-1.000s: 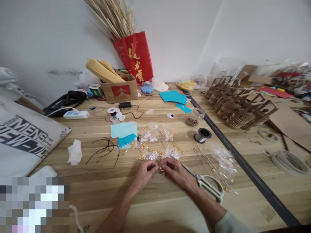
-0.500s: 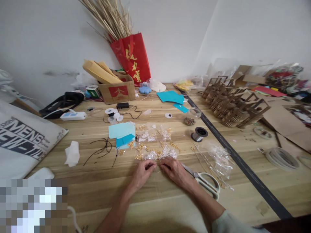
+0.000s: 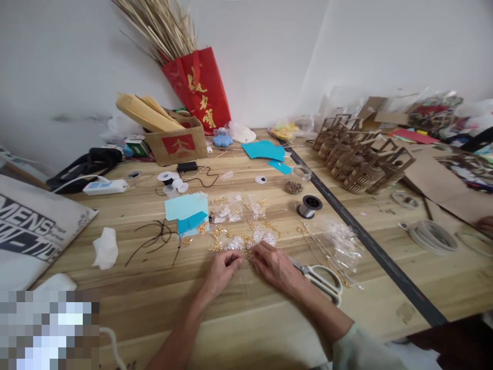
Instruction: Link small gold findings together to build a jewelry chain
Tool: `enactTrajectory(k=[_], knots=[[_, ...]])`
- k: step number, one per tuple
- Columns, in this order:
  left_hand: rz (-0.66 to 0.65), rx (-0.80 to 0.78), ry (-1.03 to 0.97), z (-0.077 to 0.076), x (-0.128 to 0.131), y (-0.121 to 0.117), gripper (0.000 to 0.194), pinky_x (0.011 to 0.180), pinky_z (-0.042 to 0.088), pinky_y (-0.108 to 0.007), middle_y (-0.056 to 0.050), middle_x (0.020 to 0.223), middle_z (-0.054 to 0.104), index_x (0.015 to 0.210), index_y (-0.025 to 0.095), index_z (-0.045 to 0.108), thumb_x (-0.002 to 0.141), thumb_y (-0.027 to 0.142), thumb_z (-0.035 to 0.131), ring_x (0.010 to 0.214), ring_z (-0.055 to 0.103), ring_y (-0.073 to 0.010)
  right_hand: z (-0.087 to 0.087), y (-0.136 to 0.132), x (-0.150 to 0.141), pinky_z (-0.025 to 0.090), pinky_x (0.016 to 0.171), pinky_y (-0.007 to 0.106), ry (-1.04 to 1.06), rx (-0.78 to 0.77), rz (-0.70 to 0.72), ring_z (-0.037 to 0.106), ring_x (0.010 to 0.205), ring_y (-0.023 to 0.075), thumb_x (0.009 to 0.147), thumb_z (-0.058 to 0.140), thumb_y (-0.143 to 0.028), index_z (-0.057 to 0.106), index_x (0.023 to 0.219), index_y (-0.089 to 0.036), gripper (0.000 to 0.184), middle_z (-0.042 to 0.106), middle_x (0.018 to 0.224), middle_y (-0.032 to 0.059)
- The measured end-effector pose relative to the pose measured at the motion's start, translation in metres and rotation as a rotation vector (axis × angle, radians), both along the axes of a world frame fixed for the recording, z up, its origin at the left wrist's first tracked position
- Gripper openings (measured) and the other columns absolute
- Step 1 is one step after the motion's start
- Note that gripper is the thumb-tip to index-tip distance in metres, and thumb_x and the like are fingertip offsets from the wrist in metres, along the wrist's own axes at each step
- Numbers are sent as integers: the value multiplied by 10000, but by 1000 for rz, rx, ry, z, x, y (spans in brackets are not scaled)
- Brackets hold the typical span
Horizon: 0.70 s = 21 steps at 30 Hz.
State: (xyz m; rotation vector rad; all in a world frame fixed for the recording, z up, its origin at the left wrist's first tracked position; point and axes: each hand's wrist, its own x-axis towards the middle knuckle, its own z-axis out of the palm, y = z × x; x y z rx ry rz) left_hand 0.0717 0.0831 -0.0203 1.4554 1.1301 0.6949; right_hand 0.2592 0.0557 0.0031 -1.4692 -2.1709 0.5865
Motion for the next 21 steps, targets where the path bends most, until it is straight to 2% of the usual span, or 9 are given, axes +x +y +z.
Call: enactTrajectory(k=[6, 8, 12, 14, 18, 21], knots=[[-7, 11, 31, -1, 0, 1, 234, 485, 323, -211, 18, 594, 504, 743, 126, 619, 749, 352, 558, 534, 421, -108, 1, -4, -5, 339, 585, 224, -203, -2, 17, 551, 679, 129, 921, 467, -139, 587, 881, -187, 135, 594, 847, 27], [-5, 4, 25, 1, 0, 1, 235, 479, 318, -208, 24, 586, 496, 742, 125, 617, 747, 354, 563, 519, 413, -103, 2, -4, -5, 350, 602, 222, -163, -3, 32, 561, 699, 131, 917, 467, -128, 602, 889, -188, 151, 606, 852, 26], [-1, -9, 25, 4, 1, 0, 226, 480, 331, -209, 23, 585, 509, 732, 125, 620, 741, 347, 578, 506, 420, -98, 6, -3, -1, 392, 688, 208, 50, -63, 130, 595, 774, 126, 880, 500, -74, 633, 931, -198, 189, 646, 888, 14], [6, -7, 28, 5, 1, 0, 217, 485, 344, -208, 16, 596, 525, 728, 129, 626, 740, 342, 586, 524, 443, -106, 8, -3, 1, 396, 691, 208, 71, -98, 171, 597, 768, 125, 870, 511, -72, 644, 921, -201, 192, 649, 886, 11], [16, -11, 20, 2, 0, 0, 215, 485, 355, -207, 15, 598, 526, 744, 129, 635, 737, 339, 590, 537, 454, -112, 6, -2, 3, 383, 664, 221, -8, -79, 100, 578, 750, 132, 872, 529, -107, 636, 893, -188, 136, 616, 887, 27], [9, -5, 9, 0, 0, 0, 210, 485, 355, -210, 15, 596, 525, 746, 127, 637, 737, 330, 584, 534, 455, -113, 3, -2, 2, 384, 660, 221, 6, -41, 58, 571, 764, 135, 883, 523, -115, 611, 901, -181, 111, 603, 886, 32]])
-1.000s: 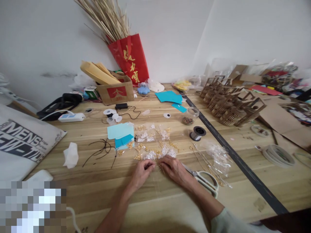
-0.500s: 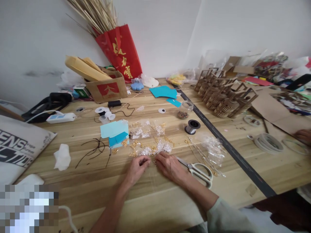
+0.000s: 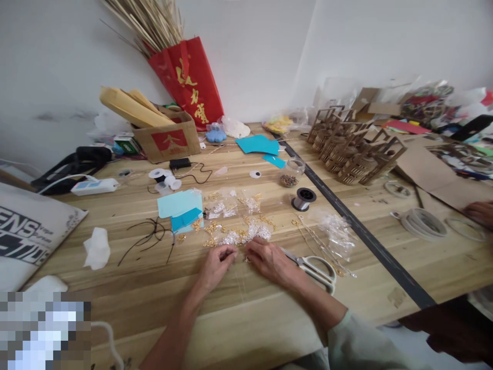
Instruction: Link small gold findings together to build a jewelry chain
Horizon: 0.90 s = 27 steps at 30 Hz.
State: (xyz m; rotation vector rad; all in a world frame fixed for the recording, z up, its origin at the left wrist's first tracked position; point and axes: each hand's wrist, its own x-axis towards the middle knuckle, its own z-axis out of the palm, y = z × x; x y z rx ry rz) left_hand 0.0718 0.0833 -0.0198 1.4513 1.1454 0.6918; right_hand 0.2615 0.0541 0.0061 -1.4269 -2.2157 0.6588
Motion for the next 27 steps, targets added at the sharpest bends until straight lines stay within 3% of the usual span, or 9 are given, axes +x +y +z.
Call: enactTrajectory(k=[9, 17, 27], knots=[[-34, 29, 14, 5, 1, 0, 226, 490, 344, -210, 11, 594, 529, 688, 144, 608, 753, 357, 567, 535, 440, -113, -9, -5, -13, 380, 623, 220, 39, 115, -12, 576, 696, 127, 936, 503, -222, 600, 923, -182, 106, 640, 841, 25], [-55, 40, 36, 6, 0, 0, 267, 508, 322, -220, 19, 566, 488, 610, 158, 550, 762, 377, 546, 541, 418, -117, -16, -5, -20, 375, 592, 228, -107, 233, 6, 592, 698, 143, 951, 450, -199, 589, 897, -171, 152, 647, 835, 50], [-48, 63, 28, 1, -1, -1, 228, 513, 318, -221, 18, 576, 510, 638, 150, 580, 779, 324, 540, 543, 423, -118, -25, -2, -17, 414, 642, 230, -57, 247, 6, 616, 717, 147, 961, 441, -220, 618, 934, -172, 185, 675, 822, 45]])
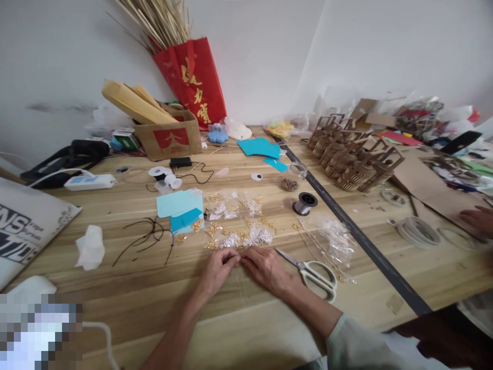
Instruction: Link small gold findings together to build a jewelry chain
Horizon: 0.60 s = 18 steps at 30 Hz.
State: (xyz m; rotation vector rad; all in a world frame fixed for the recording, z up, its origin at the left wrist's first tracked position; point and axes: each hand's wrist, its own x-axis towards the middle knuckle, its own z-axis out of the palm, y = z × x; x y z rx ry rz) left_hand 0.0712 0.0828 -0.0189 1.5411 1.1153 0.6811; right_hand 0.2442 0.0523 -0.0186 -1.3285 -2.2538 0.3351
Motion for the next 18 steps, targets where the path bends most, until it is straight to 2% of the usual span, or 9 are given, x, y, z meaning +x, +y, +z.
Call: enactTrajectory(k=[6, 13, 18], knots=[[15, -23, -15, -6, 0, 1, 212, 527, 335, -228, 18, 574, 528, 647, 153, 590, 761, 327, 554, 536, 440, -122, 4, 0, 0, 424, 648, 220, 41, -6, 33, 611, 709, 137, 974, 400, -209, 619, 928, -185, 226, 673, 820, 46], [28, -56, -25, 0, 2, 0, 203, 596, 397, -251, -22, 640, 603, 686, 146, 629, 720, 344, 606, 625, 523, -158, 7, -3, 2, 425, 655, 235, -9, -33, 30, 608, 729, 151, 972, 394, -205, 595, 957, -175, 204, 656, 830, 57], [19, -41, -32, 1, 2, 0, 184, 576, 391, -242, -17, 615, 591, 670, 146, 626, 716, 322, 601, 604, 514, -149, 10, -4, 3, 406, 619, 230, -53, -45, 26, 610, 694, 144, 971, 392, -203, 594, 970, -178, 203, 659, 818, 51]])
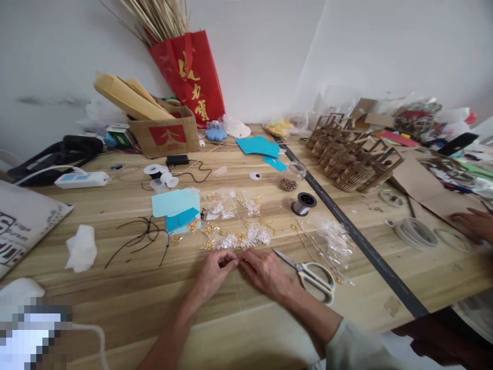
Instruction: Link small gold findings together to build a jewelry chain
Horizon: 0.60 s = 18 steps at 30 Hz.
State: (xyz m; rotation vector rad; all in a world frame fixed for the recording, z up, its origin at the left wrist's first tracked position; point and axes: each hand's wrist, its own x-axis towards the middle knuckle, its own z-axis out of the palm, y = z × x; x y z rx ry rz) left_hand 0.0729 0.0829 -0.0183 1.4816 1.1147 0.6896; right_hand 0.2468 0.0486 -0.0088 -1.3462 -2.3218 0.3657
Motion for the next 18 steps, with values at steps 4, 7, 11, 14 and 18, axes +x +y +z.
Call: enactTrajectory(k=[4, 7, 11, 14, 18], knots=[[-20, 20, 0, 1, -1, 0, 180, 561, 379, -235, -6, 598, 566, 654, 144, 609, 725, 308, 584, 585, 494, -137, 9, -1, 0, 389, 615, 224, -34, -19, 1, 615, 714, 138, 974, 410, -213, 600, 985, -186, 192, 666, 841, 42], [-21, 24, -1, 3, -1, 0, 184, 549, 368, -232, 6, 580, 544, 650, 148, 602, 727, 313, 577, 562, 473, -128, 27, -6, 6, 368, 595, 235, -123, -11, -34, 610, 720, 150, 971, 432, -242, 599, 940, -190, 177, 652, 830, 40], [-25, 23, -17, 2, -1, -1, 210, 538, 359, -227, 12, 576, 539, 653, 155, 602, 726, 351, 581, 543, 460, -121, 52, -12, 34, 341, 574, 251, -261, -9, -96, 595, 706, 157, 962, 438, -209, 577, 864, -194, 171, 631, 826, 41], [-7, 2, -19, 2, -1, -1, 212, 531, 354, -226, 5, 580, 555, 653, 158, 603, 704, 364, 588, 546, 466, -126, 59, -11, 66, 346, 594, 264, -370, -22, -180, 605, 769, 190, 949, 475, -260, 590, 892, -198, 143, 633, 839, 56], [17, -13, -9, 4, -1, -1, 215, 542, 363, -230, -3, 588, 577, 653, 158, 614, 679, 371, 595, 562, 482, -133, 52, 5, 106, 361, 608, 263, -538, -70, -346, 602, 887, 224, 910, 510, -172, 617, 898, -185, 109, 641, 947, 91]])
